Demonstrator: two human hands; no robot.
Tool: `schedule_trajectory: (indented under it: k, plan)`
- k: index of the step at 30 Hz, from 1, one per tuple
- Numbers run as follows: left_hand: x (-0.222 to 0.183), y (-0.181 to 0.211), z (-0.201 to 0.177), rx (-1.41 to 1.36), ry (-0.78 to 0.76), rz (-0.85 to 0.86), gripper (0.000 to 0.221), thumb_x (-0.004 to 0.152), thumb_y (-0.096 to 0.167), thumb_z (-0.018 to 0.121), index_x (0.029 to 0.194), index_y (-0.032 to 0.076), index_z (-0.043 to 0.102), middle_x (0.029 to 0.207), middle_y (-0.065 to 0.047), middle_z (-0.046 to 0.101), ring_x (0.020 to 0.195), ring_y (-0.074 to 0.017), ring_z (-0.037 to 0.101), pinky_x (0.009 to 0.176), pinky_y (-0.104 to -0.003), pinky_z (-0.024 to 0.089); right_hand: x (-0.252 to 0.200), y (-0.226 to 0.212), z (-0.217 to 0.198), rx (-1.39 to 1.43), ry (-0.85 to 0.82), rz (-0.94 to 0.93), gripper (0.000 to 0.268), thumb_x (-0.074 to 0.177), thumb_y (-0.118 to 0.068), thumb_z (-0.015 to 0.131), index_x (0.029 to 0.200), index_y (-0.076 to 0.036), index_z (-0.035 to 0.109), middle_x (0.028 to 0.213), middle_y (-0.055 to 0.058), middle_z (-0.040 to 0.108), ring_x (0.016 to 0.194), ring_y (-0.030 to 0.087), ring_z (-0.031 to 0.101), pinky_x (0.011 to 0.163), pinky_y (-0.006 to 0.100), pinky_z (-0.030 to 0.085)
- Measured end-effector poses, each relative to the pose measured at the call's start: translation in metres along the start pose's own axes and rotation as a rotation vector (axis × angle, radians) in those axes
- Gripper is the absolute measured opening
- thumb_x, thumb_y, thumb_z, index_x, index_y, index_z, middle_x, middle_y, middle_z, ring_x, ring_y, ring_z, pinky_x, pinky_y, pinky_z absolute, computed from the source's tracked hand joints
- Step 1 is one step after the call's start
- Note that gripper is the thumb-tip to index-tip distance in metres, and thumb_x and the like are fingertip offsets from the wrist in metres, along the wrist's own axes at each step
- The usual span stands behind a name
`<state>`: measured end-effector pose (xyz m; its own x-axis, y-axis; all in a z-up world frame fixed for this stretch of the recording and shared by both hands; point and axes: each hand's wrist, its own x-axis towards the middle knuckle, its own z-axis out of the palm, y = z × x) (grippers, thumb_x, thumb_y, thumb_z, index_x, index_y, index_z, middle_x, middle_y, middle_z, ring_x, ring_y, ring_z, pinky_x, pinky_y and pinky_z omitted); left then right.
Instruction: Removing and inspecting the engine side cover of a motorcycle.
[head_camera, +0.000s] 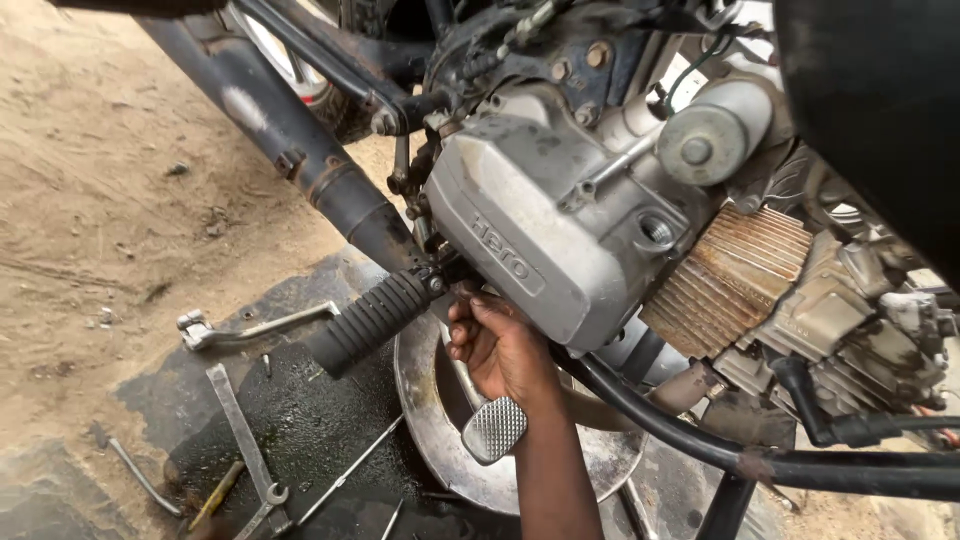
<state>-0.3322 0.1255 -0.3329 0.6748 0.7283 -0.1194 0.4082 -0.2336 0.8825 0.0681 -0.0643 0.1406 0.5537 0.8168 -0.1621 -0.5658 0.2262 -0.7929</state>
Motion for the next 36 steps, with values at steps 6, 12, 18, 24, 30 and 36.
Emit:
schedule_trajectory:
  k: [6, 12, 18, 24, 30, 36]
  plan:
    - [0.011, 0.555, -0.045, 0.293, -0.216, 0.271, 0.066, 0.094, 0.007, 0.047, 0.156, 0.027, 0.041, 0.103, -0.016, 0.072, 0.089, -0.0323, 0.072, 0.079, -0.045, 0.058, -0.006, 0.008, -0.015, 0.028, 0.062, -0.016, 0.020, 0.102, -0.011, 0.052, 0.120, -0.001, 0.057, 0.085, 0.012, 0.069, 0.059, 0.014, 0.062, 0.057, 0.031, 0.053]
    - [0.072, 0.570, 0.000, 0.284, -0.286, 0.419, 0.078, 0.089, 0.009, 0.057, 0.159, 0.017, 0.025, 0.091, -0.021, 0.071, 0.082, -0.0365, 0.071, 0.070, -0.048, 0.055, -0.016, -0.008, 0.014, -0.011, 0.122, 0.045, 0.025, 0.097, -0.009, 0.053, 0.121, -0.005, 0.055, 0.071, 0.005, 0.064, 0.049, 0.011, 0.057, 0.047, 0.030, 0.048]
    - [0.071, 0.579, 0.003, 0.116, -0.326, 0.290, 0.065, 0.090, 0.007, 0.055, 0.152, 0.012, 0.037, 0.099, -0.019, 0.072, 0.085, -0.0308, 0.074, 0.073, -0.042, 0.058, -0.007, -0.004, -0.001, -0.033, 0.021, 0.040, 0.011, 0.099, -0.008, 0.051, 0.109, -0.004, 0.055, 0.075, 0.006, 0.063, 0.052, 0.008, 0.055, 0.049, 0.026, 0.047]
    - [0.086, 0.561, 0.015, -0.041, -0.249, 0.541, 0.059, 0.082, 0.002, 0.064, 0.139, 0.004, 0.050, 0.108, -0.021, 0.071, 0.092, -0.0305, 0.072, 0.078, -0.040, 0.058, -0.007, 0.000, -0.006, 0.009, -0.045, -0.032, 0.010, 0.102, -0.007, 0.049, 0.093, -0.009, 0.051, 0.078, 0.005, 0.064, 0.051, 0.004, 0.051, 0.048, 0.022, 0.045]
    - [0.070, 0.573, 0.014, 0.198, -0.151, 0.449, 0.063, 0.081, 0.009, 0.067, 0.140, 0.002, 0.047, 0.095, -0.020, 0.071, 0.084, -0.0356, 0.071, 0.072, -0.045, 0.057, -0.012, -0.002, -0.002, -0.056, 0.005, -0.049, 0.009, 0.101, -0.008, 0.050, 0.104, -0.004, 0.057, 0.077, 0.006, 0.063, 0.052, 0.004, 0.051, 0.047, 0.022, 0.044]
    - [0.068, 0.572, 0.015, 0.257, -0.159, 0.389, 0.067, 0.087, 0.013, 0.062, 0.149, 0.007, 0.039, 0.084, -0.016, 0.071, 0.078, -0.0338, 0.072, 0.065, -0.047, 0.058, 0.010, 0.008, -0.021, 0.124, -0.052, 0.108, 0.013, 0.103, -0.015, 0.053, 0.092, -0.008, 0.054, 0.075, 0.004, 0.063, 0.049, 0.006, 0.051, 0.047, 0.025, 0.045]
